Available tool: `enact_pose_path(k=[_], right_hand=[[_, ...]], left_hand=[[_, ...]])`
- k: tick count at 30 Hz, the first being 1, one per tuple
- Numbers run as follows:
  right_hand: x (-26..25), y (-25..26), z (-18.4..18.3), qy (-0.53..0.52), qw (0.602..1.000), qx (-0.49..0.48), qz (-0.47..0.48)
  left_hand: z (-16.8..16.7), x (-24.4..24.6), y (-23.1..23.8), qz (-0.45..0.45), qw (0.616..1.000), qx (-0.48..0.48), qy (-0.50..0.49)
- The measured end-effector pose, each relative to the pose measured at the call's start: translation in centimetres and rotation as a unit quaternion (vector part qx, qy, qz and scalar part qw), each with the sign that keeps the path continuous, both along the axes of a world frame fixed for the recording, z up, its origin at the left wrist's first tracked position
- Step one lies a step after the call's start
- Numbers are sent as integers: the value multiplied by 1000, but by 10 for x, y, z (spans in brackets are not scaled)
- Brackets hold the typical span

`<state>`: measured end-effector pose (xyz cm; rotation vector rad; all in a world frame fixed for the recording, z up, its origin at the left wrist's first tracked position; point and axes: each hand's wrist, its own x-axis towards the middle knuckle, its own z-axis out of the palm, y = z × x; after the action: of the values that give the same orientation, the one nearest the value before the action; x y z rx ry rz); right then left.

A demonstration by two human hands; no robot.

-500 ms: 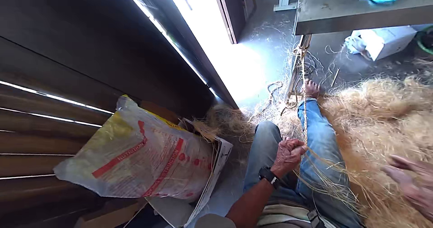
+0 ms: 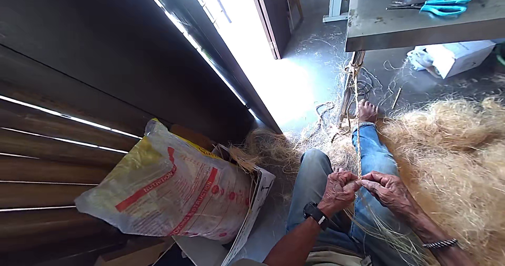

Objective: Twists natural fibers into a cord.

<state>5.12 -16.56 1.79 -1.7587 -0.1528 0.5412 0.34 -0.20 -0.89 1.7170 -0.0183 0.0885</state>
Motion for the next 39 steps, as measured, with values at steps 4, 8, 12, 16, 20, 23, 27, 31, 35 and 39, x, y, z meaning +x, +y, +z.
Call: enact_pose_path(k=[4, 8, 12, 16, 20, 23, 27, 31, 35, 39], right_hand=[[-1, -1, -4, -16, 1000, 8, -25], [-2, 0, -1, -60, 997, -23, -33], [-3, -3, -3, -151, 981, -120, -7], [-7, -6, -8, -196, 964, -183, -8], [-13, -3, -12, -152, 977, -145, -27], [-17, 0, -4, -42, 996, -57, -62], [-22, 2, -2, 79, 988, 46, -122], [-18, -2, 6, 77, 992, 20, -97], [-20, -6, 13, 101, 991, 16, -84], [-21, -10, 3, 97, 987, 95, -87]], left_hand=[[2, 0, -3, 0, 999, 40, -3], [1, -2, -8, 17, 997, 78, -21], [-2, -12, -17, 58, 992, 109, -39], [6, -26, -21, 60, 985, 160, -31], [11, -46, -33, 11, 979, 201, -33], [2, -56, -37, -23, 978, 202, -41], [-1, -64, -32, -52, 975, 211, -44], [10, -53, -21, 55, 981, 181, -44], [21, -31, -13, 35, 993, 107, 45], [27, -26, -12, -57, 990, 47, 121]])
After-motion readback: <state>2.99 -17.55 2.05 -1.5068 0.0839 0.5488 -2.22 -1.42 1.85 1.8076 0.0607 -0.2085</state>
